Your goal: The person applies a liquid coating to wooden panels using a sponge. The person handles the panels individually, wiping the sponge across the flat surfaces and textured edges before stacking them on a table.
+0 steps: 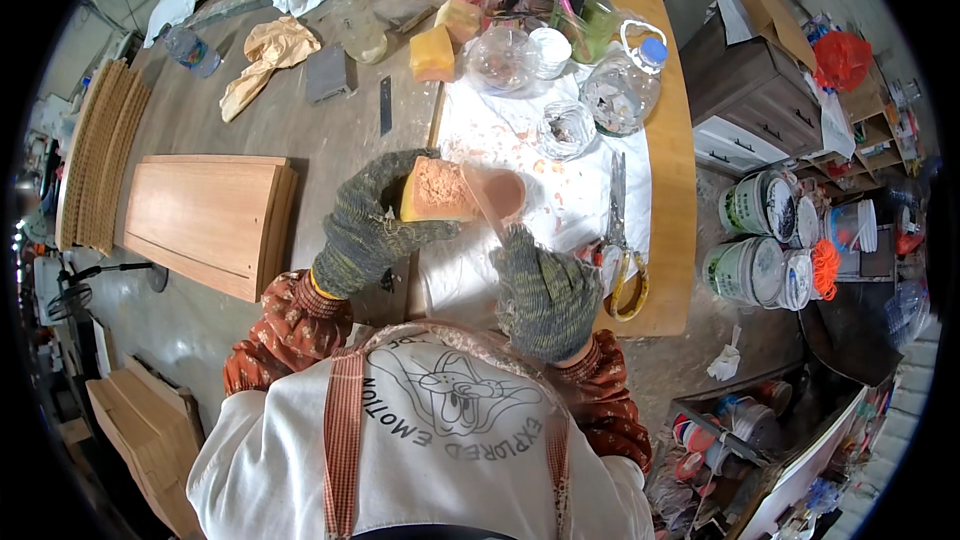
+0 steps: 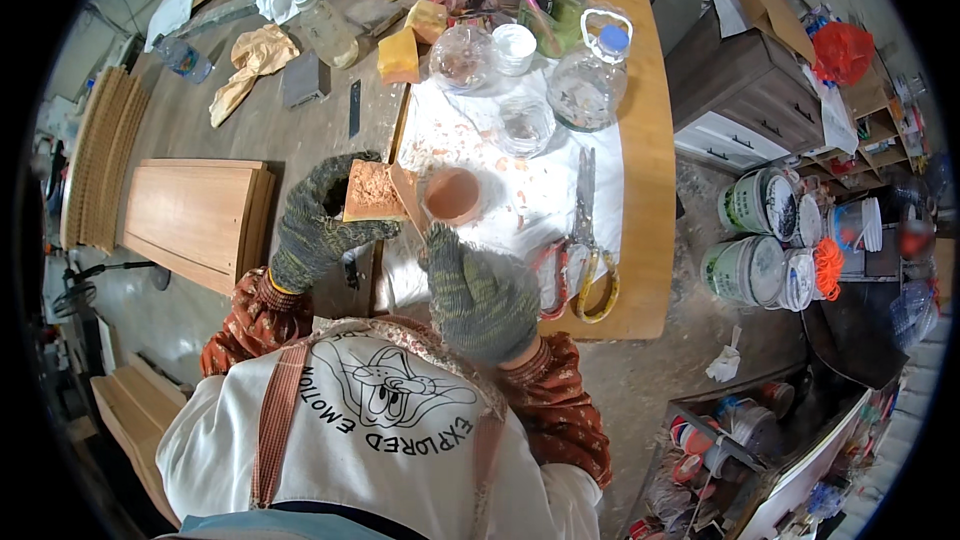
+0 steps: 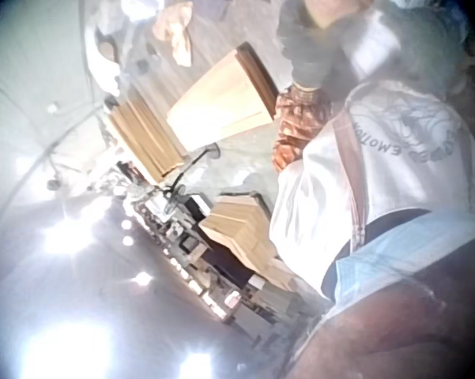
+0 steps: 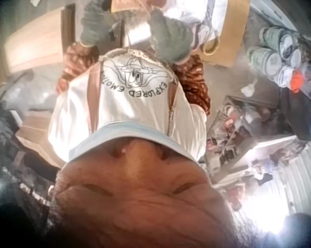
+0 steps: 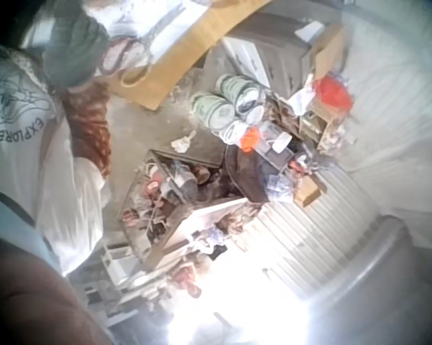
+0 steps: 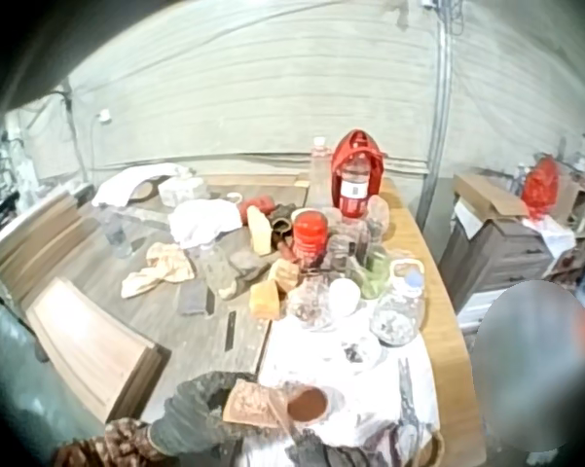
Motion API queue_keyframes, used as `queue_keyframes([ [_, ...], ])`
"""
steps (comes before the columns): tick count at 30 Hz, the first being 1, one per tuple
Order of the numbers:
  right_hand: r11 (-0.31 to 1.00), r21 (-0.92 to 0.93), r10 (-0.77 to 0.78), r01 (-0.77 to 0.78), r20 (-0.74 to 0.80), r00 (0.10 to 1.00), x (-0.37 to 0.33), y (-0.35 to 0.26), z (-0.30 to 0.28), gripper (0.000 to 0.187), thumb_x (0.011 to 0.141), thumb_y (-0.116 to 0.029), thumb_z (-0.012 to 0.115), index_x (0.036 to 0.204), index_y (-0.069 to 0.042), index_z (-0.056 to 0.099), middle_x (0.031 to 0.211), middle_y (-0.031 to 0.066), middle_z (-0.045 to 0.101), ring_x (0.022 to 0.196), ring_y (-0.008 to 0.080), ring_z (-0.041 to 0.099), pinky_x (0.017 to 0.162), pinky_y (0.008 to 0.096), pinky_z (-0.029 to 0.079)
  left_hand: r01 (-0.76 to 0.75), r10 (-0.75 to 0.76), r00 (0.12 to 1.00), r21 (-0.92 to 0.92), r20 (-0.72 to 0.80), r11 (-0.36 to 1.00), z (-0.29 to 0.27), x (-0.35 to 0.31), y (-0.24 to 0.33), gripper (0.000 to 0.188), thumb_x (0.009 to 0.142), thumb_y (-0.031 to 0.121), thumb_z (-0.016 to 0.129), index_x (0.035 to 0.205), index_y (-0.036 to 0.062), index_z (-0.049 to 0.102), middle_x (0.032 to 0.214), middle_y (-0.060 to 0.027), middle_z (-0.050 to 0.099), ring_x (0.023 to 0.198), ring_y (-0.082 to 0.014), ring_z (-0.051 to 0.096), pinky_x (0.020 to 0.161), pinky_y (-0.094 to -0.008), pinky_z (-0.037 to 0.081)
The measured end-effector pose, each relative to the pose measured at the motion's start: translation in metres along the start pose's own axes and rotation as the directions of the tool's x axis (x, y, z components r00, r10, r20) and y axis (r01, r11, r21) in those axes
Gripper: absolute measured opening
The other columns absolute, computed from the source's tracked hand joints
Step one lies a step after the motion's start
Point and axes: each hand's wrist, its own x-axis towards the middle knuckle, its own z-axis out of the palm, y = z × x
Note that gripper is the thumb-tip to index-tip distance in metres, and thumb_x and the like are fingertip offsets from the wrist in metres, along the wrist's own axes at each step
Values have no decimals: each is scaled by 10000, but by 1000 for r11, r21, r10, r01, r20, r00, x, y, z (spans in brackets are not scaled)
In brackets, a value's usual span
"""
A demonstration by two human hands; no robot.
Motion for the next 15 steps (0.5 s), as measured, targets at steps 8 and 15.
queue_keyframes([
  [8,979,203,-35,17,86,996,8,-10,7,440,721,-99,629,1132,41,557,892,113,572,691,225,530,575,366,443,-26,26,1000,91,-4,996,0,-1,1,613,650,182,809,1163,16,518,1066,-91,600,967,-150,575,859,-303,470],
  [15,974,111,-203,199,22,979,15,-2,12,403,715,-143,655,1093,-21,587,701,35,541,588,180,522,502,342,396,41,-48,993,66,108,997,-13,5,0,615,628,216,820,1137,18,537,1069,-86,600,955,-145,568,852,-294,463],
])
